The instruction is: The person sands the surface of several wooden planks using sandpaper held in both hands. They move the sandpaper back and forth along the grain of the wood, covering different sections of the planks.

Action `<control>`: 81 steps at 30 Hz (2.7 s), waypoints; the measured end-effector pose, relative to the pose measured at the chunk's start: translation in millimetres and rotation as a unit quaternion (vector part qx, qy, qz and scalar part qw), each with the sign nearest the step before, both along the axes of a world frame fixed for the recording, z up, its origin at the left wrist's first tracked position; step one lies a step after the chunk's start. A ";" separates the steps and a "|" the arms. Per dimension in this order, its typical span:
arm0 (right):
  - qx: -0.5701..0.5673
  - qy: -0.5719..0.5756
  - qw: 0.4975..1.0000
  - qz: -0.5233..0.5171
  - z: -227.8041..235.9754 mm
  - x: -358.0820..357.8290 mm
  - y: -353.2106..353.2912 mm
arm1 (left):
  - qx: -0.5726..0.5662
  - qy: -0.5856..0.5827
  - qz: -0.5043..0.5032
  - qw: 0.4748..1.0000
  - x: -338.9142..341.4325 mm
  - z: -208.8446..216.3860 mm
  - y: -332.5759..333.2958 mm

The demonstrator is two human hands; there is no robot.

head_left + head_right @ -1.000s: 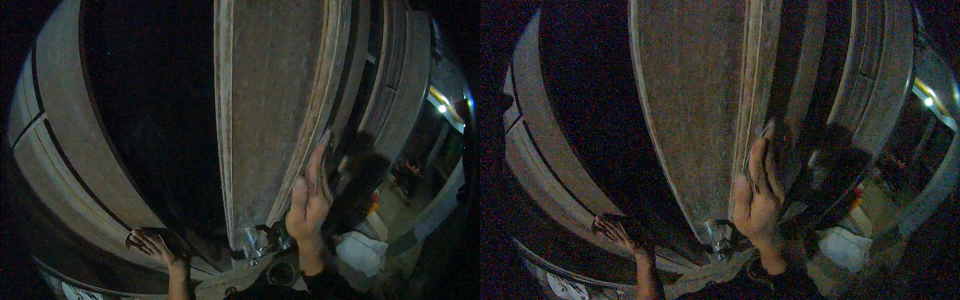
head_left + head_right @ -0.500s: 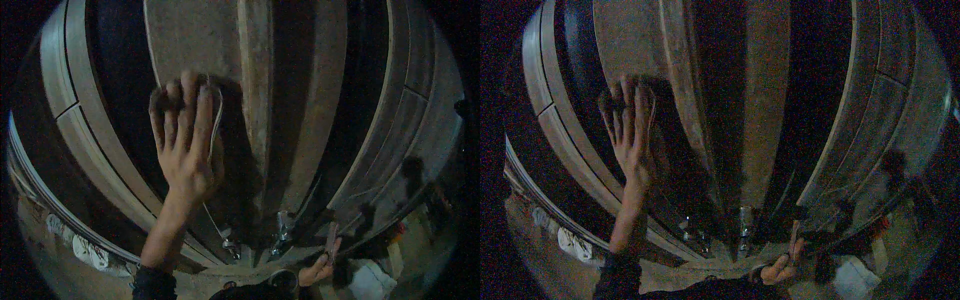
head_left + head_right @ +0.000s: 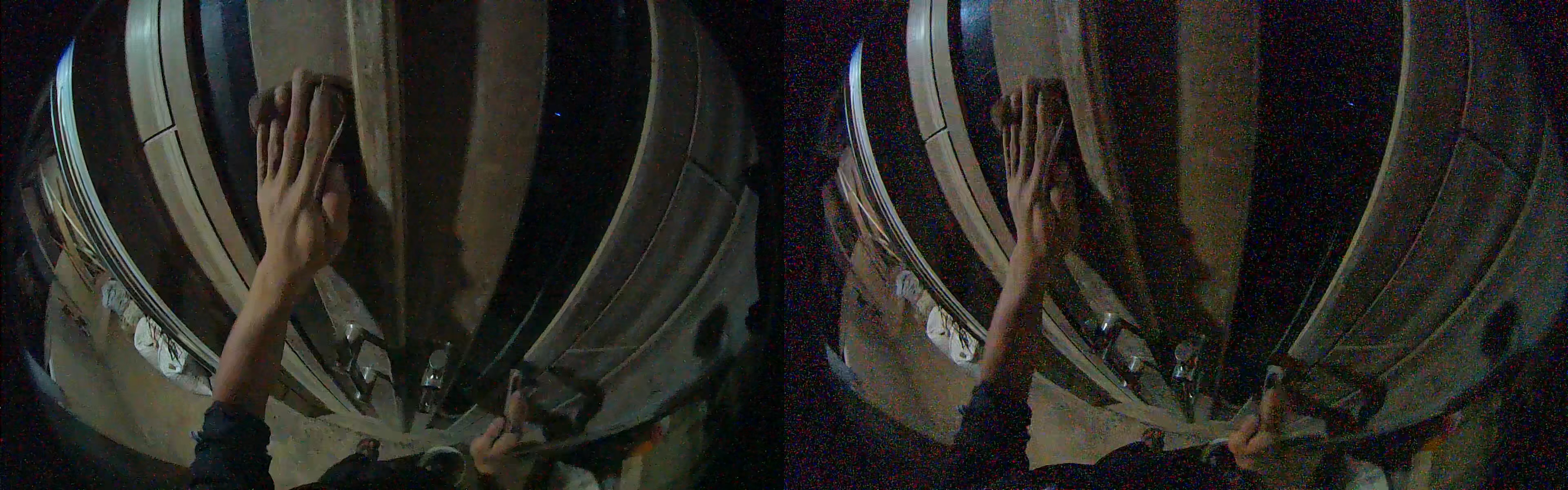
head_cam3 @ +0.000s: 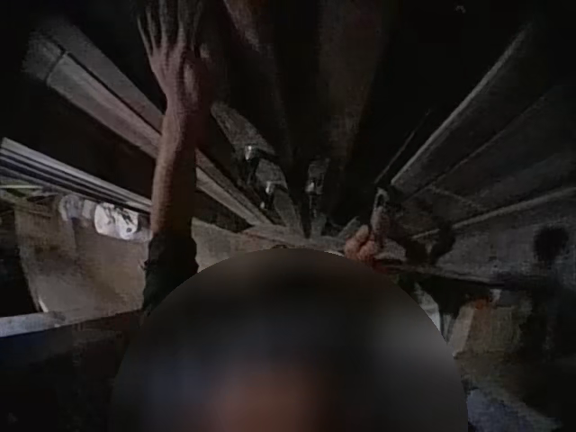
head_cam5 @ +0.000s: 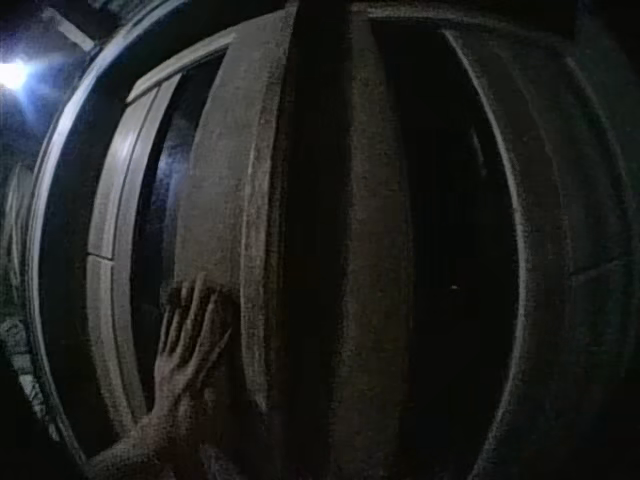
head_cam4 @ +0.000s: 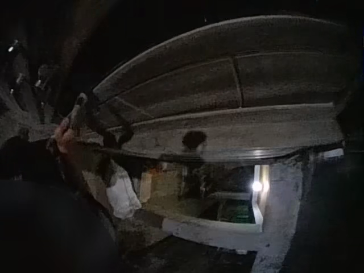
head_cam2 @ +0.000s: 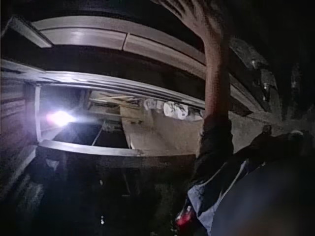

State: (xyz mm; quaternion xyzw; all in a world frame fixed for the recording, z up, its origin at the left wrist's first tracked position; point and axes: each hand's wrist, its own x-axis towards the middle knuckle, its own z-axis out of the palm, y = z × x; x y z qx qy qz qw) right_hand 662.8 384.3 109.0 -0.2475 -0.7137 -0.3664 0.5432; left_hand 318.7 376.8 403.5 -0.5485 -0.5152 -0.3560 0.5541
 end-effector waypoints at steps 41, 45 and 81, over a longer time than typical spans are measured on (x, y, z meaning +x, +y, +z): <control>-0.098 -0.049 0.994 0.021 142.2 -109.1 72.6 | -0.033 0.009 -0.031 0.999 -22.1 -4.1 -9.9; -0.129 0.005 0.987 0.090 135.7 -108.3 85.6 | 0.007 0.029 0.007 1.000 -15.4 23.1 0.1; -0.148 0.113 0.958 0.219 130.8 -121.7 82.3 | -0.012 0.055 0.007 0.998 -16.9 62.1 -14.1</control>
